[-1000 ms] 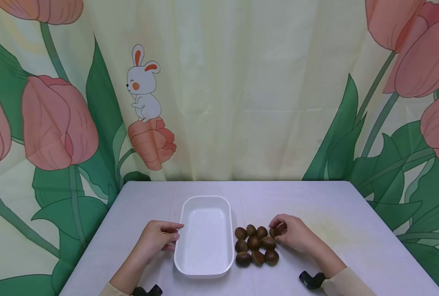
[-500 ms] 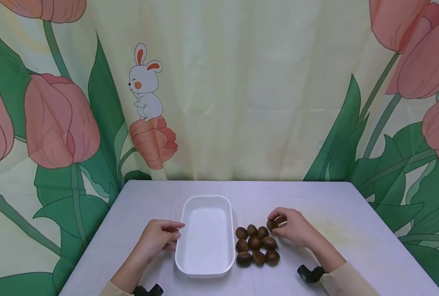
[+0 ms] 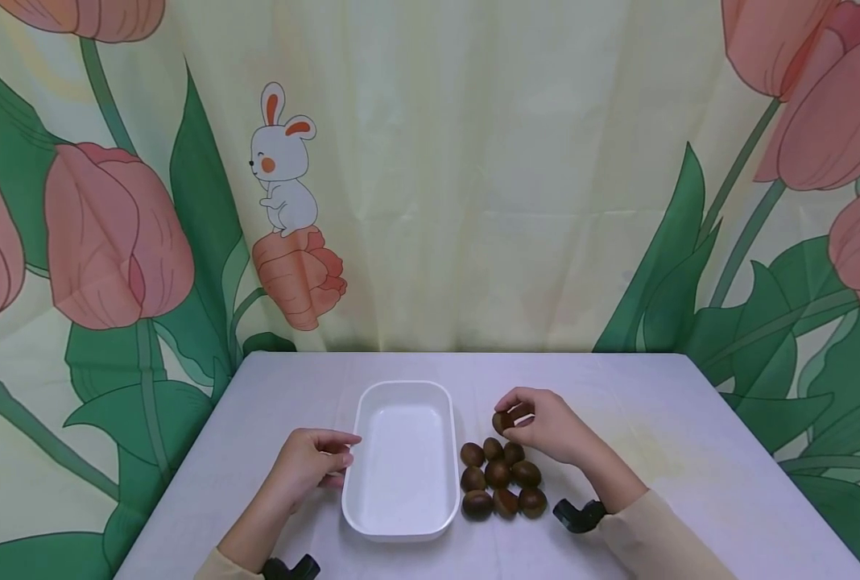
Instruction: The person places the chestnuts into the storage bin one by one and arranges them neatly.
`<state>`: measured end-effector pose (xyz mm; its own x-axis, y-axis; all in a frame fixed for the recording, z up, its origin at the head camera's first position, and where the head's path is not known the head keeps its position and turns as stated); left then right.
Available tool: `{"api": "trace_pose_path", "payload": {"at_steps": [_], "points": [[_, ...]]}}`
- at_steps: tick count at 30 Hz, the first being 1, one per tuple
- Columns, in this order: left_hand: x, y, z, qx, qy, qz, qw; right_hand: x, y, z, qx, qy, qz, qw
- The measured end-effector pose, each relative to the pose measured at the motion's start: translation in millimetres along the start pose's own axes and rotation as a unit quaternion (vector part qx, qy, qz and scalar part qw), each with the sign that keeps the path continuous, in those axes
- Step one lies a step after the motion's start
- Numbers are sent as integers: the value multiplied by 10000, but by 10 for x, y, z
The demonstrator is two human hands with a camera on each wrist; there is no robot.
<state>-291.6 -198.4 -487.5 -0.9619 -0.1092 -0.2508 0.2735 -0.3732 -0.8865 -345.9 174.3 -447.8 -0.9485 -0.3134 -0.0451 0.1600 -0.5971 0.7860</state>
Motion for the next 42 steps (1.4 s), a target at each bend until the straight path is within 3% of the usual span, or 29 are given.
{"api": "trace_pose_path", "payload": {"at_steps": [16, 42], "points": [[-12, -22, -3, 15, -22, 21, 10000, 286, 534, -277, 353, 249, 773, 9961], [29, 20, -10, -47, -16, 166, 9998, 768, 976, -722, 513, 569, 898, 9930]]}}
Point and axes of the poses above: each hand's wrist, its own x-axis towards the middle knuckle, its own z-axis out of the back of the hand, y = z × x, the point moved 10 cm from there along x, towards the middle knuckle, and after that the axes turned 1 degree about y, right-handed, at the moved point
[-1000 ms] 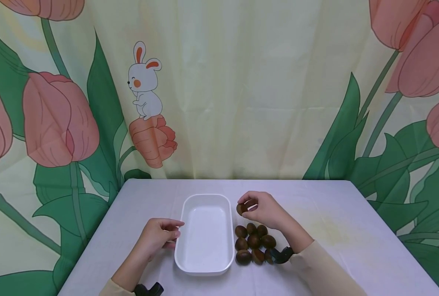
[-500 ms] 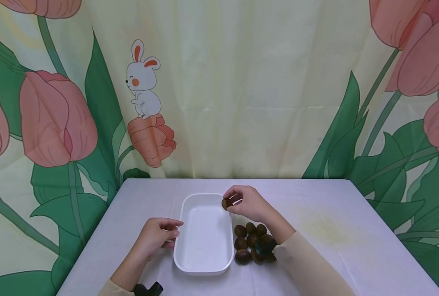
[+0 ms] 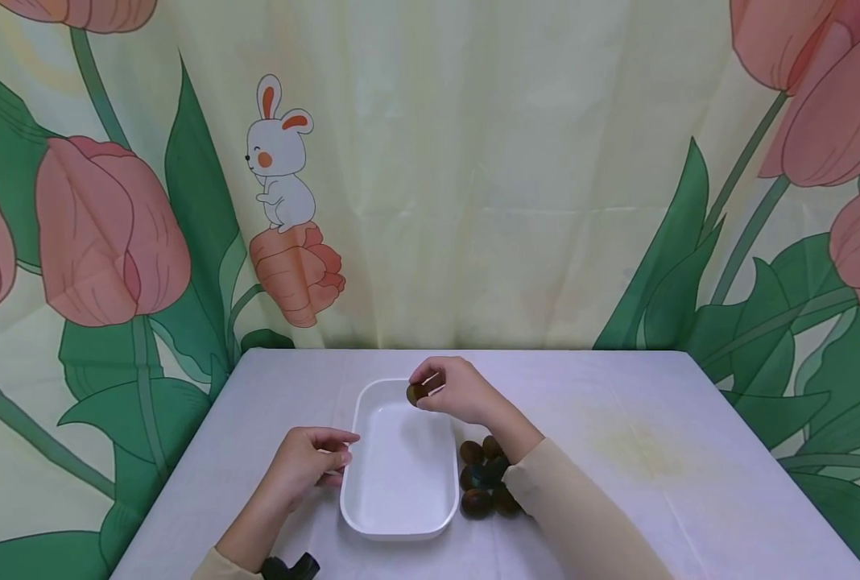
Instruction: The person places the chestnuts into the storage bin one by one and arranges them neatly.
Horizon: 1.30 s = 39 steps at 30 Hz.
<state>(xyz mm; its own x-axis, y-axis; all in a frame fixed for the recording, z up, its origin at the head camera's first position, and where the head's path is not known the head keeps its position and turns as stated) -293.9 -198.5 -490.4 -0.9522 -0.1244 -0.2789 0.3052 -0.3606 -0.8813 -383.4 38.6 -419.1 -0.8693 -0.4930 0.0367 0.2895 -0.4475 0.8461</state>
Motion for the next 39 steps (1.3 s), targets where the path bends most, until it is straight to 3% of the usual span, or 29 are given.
{"api": "trace_pose_path", "payload": {"at_steps": [13, 28, 35, 39], "points": [[-5, -16, 12, 14, -8, -54, 10000, 227, 94, -315, -23, 183, -88, 9998], [3, -25, 15, -46, -5, -68, 10000, 400, 10, -572, -323, 297, -491, 9978], [-3, -44, 4, -121, 32, -124, 9998, 450, -55, -664, -851, 235, -512, 9948], [-9, -31, 5, -151, 40, -148, 9998, 468, -72, -720, -857, 221, -443, 9951]]}}
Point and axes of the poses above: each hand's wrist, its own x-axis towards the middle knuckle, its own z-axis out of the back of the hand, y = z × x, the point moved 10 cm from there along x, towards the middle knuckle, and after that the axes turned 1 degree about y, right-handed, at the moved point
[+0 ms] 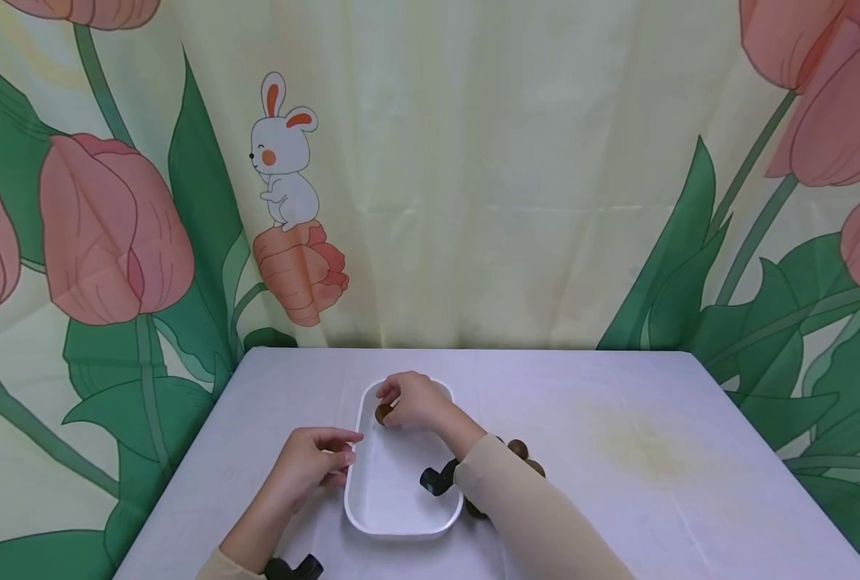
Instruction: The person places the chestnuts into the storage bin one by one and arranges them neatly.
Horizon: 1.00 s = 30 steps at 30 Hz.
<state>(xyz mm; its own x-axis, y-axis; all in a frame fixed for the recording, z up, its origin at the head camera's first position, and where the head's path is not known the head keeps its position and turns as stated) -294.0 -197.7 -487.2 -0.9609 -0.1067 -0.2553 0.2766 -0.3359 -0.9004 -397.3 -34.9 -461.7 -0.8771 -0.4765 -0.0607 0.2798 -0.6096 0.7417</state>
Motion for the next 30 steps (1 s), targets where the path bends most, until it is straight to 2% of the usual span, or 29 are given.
{"api": "trace_pose_path", "payload": {"at_steps": [8, 20, 30], "points": [[9, -20, -1, 4, -10, -6, 10000, 12, -35, -6, -99, 83, -23, 9999], [-8, -1, -7, -97, 0, -32, 9999, 13, -72, -7, -453, -28, 4, 9990], [-7, 19, -13, -100, 5, 3, 9999, -13, -56, -39, 131, 83, -97, 9998]]}}
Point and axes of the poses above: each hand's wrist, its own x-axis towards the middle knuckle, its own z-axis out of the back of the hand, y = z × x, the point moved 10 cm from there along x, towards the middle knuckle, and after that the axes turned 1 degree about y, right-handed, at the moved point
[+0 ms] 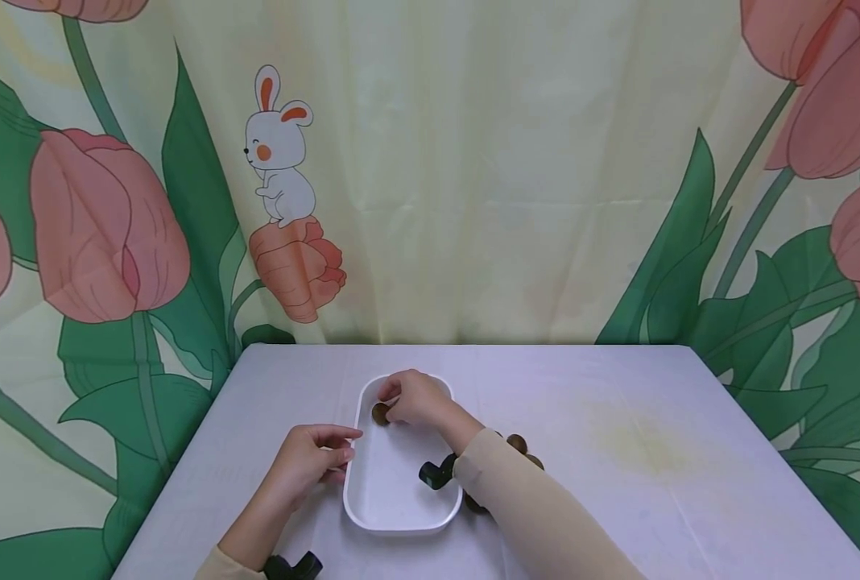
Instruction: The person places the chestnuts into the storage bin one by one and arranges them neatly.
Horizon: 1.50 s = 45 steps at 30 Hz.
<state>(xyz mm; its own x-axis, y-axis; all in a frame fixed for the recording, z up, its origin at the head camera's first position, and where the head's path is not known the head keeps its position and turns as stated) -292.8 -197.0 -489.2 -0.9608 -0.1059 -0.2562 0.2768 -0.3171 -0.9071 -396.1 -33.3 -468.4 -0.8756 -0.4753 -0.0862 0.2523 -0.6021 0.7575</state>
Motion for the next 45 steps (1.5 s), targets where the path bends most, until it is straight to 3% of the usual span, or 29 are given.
{"api": "trace_pose_path", "payload": {"at_steps": [4, 12, 21, 29, 45], "points": [[7, 8, 6, 7, 10, 2, 10000, -2, 16, -3, 134, 16, 39, 9999], [13, -8, 42, 118, -2, -22, 9999, 5, 35, 112, 128, -348, -2, 9993], [17, 16, 37, 208, 20, 38, 9998, -94, 40, 246, 964, -216, -75, 9951], [18, 17, 25, 172, 17, 67, 9998, -292, 42, 474, 1556, -73, -7, 9878], [20, 24, 0, 91, -1, 24, 10000, -787, -242, 965, 1779, -465, 58, 9829]]}}
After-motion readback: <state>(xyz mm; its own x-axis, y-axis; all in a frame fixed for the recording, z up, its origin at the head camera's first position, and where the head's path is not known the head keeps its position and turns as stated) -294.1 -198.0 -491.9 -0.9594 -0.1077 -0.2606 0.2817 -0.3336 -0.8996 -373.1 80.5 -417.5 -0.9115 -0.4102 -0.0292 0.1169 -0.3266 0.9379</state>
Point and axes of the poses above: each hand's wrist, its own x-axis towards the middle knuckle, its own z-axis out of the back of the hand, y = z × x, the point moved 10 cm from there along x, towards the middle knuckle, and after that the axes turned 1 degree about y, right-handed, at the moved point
